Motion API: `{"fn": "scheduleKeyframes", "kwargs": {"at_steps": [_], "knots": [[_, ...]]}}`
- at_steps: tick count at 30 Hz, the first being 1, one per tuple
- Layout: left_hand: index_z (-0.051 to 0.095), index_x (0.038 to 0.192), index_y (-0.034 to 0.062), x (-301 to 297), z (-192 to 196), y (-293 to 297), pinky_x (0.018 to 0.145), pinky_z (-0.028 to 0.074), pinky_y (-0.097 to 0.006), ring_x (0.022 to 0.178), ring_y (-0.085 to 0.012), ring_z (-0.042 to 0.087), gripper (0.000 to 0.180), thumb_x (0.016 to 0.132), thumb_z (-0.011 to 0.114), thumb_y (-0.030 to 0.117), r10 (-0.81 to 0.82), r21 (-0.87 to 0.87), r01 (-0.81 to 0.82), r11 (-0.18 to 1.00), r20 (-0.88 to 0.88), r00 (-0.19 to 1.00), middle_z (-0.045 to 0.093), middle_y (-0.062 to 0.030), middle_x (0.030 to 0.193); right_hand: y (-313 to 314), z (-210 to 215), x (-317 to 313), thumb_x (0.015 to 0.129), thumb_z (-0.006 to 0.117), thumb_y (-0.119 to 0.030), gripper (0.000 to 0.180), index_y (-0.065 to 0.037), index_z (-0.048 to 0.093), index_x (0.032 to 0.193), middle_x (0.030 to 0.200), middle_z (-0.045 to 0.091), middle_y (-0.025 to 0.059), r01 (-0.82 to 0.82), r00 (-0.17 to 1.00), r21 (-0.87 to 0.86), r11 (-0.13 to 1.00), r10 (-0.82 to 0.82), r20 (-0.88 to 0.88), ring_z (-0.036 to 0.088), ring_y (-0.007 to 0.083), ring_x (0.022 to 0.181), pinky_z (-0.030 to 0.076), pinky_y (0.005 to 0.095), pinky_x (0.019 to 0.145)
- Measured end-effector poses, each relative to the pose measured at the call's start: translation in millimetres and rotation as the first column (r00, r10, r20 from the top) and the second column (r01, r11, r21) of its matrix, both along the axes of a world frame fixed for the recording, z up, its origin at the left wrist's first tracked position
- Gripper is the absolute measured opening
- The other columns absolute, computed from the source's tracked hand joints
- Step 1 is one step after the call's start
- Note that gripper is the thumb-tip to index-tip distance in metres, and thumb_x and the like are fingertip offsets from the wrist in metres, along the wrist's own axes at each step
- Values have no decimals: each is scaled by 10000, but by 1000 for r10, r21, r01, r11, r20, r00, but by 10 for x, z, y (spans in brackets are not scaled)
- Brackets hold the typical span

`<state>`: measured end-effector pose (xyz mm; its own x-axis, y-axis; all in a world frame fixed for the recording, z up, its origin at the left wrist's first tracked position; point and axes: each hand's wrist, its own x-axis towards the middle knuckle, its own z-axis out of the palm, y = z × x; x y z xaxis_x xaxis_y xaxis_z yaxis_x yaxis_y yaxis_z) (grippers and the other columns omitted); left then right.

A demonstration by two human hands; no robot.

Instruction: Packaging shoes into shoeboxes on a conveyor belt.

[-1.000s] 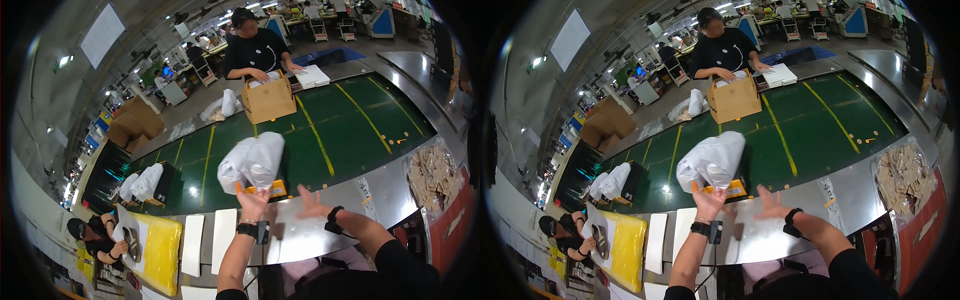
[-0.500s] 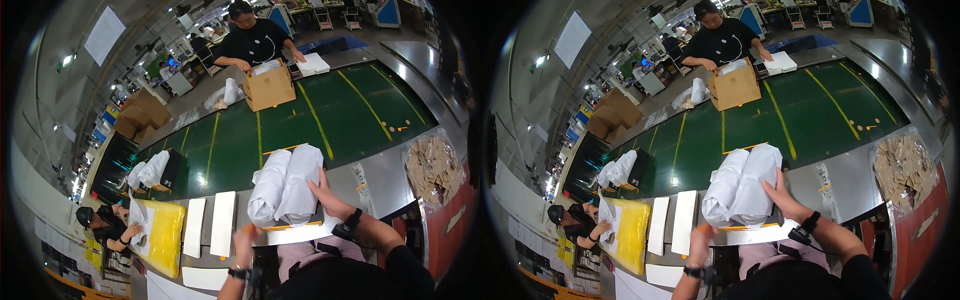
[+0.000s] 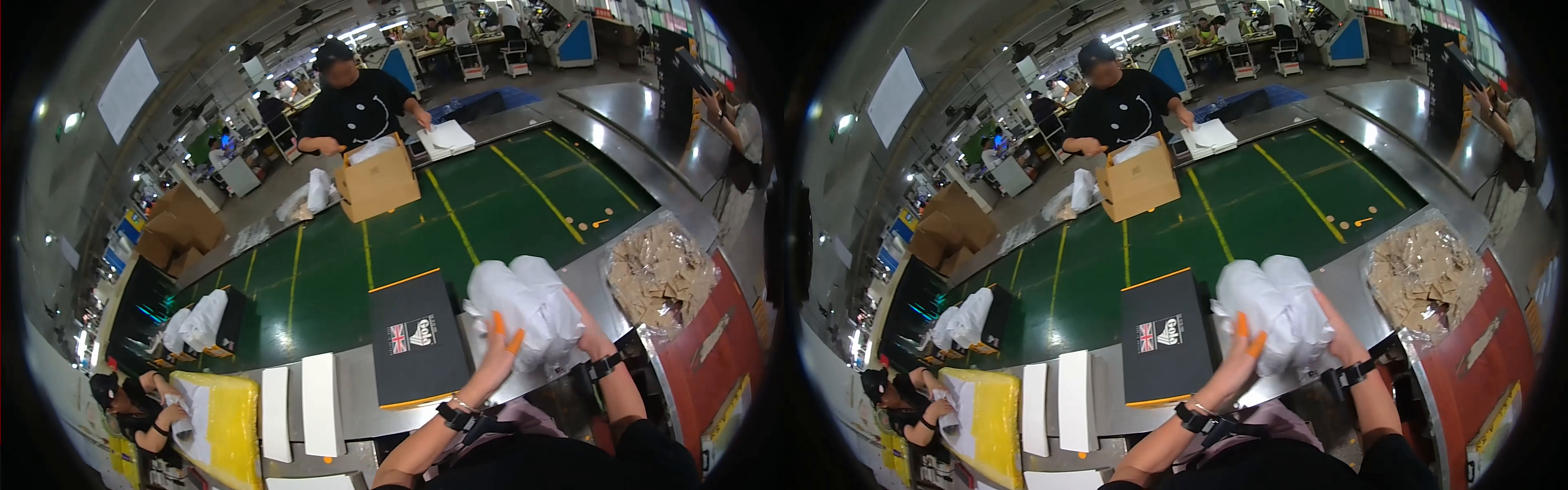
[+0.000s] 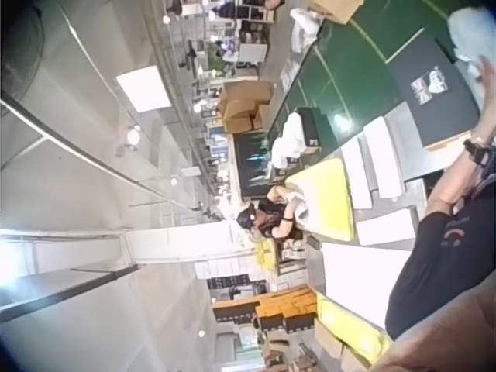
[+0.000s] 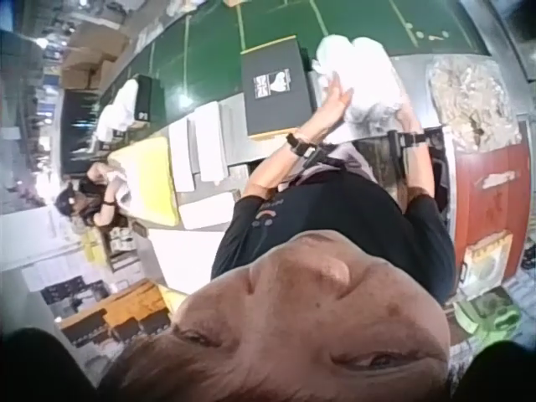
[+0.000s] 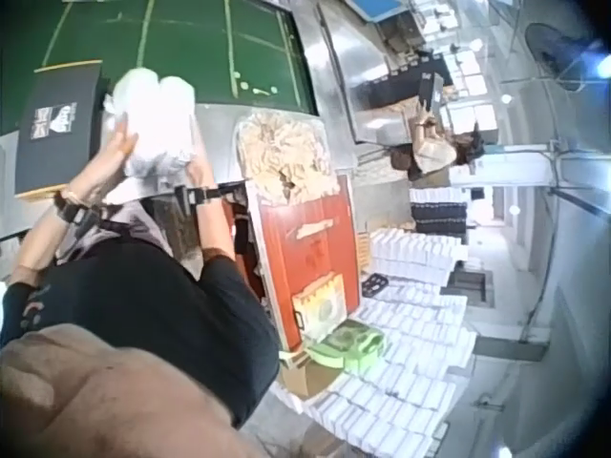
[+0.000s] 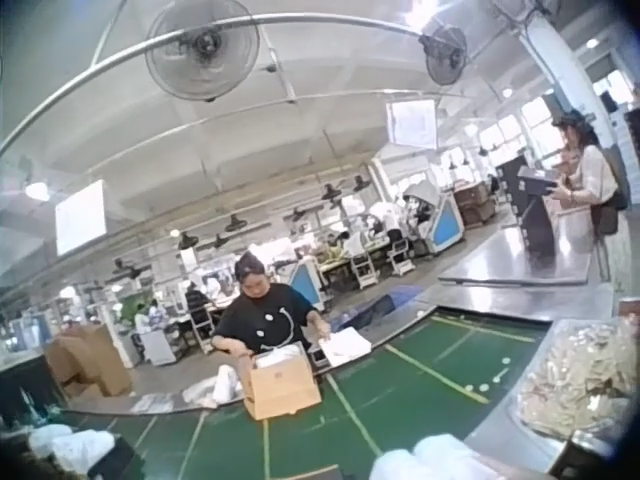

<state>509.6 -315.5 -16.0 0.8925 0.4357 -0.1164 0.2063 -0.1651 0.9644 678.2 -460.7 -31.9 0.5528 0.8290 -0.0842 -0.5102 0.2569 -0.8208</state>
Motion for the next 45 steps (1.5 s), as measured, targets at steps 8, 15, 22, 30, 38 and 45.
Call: {"fn": "scheduleKeyframes", "kwargs": {"at_steps": [8,15,22,30,38,45], "knots": [[425,1455,71,-494,360,152,1000,447,-334,1168,-216,592,624,917,688,249,-254,174,248,953,13,967,577,-158,1330,-797,346,133,931,605,-376,724,-25,334,1502,1560,299,211,418,855,-491,764,-149,496,302,330,1437,249,399,1163],[472,1394,21,-1664,450,1624,1067,373,-312,1237,-165,518,514,960,631,245,722,-102,-715,692,132,679,566,-81,1340,147,762,-900,754,801,-382,763,-93,501,1394,1471,383,292,263,22,-171,950,172,985,303,494,1394,266,557,1135],[116,1555,61,-1636,-200,966,1015,426,-304,1249,-194,464,766,964,600,116,376,-382,-335,861,38,926,439,-124,1426,910,632,-1322,853,709,-409,633,-118,520,1382,1538,254,294,35,322,-207,978,185,928,216,559,1398,246,558,1146],[127,1558,19,-1875,-448,616,1045,388,-277,1296,-207,441,773,965,610,139,584,-554,-475,684,25,812,394,-143,1480,1072,328,-1581,770,748,-426,597,-133,616,1273,1391,483,234,157,-305,-265,951,302,903,403,514,1279,285,653,1057],[280,1517,7,-2063,-691,774,1083,341,-274,1308,-179,443,666,999,561,318,481,-452,-399,798,77,873,451,-146,1462,1068,290,-1574,819,668,-386,568,-84,595,1295,1439,443,214,145,-266,-390,909,416,870,277,478,1388,132,666,1129],[472,1419,11,-2228,-796,762,982,439,-257,1131,-140,574,500,1023,516,313,673,-643,-577,504,-126,729,623,-106,1267,1045,288,-1505,807,671,-386,574,-92,600,1294,1444,436,215,150,-276,-408,900,435,857,276,487,1387,120,671,1130]]}}
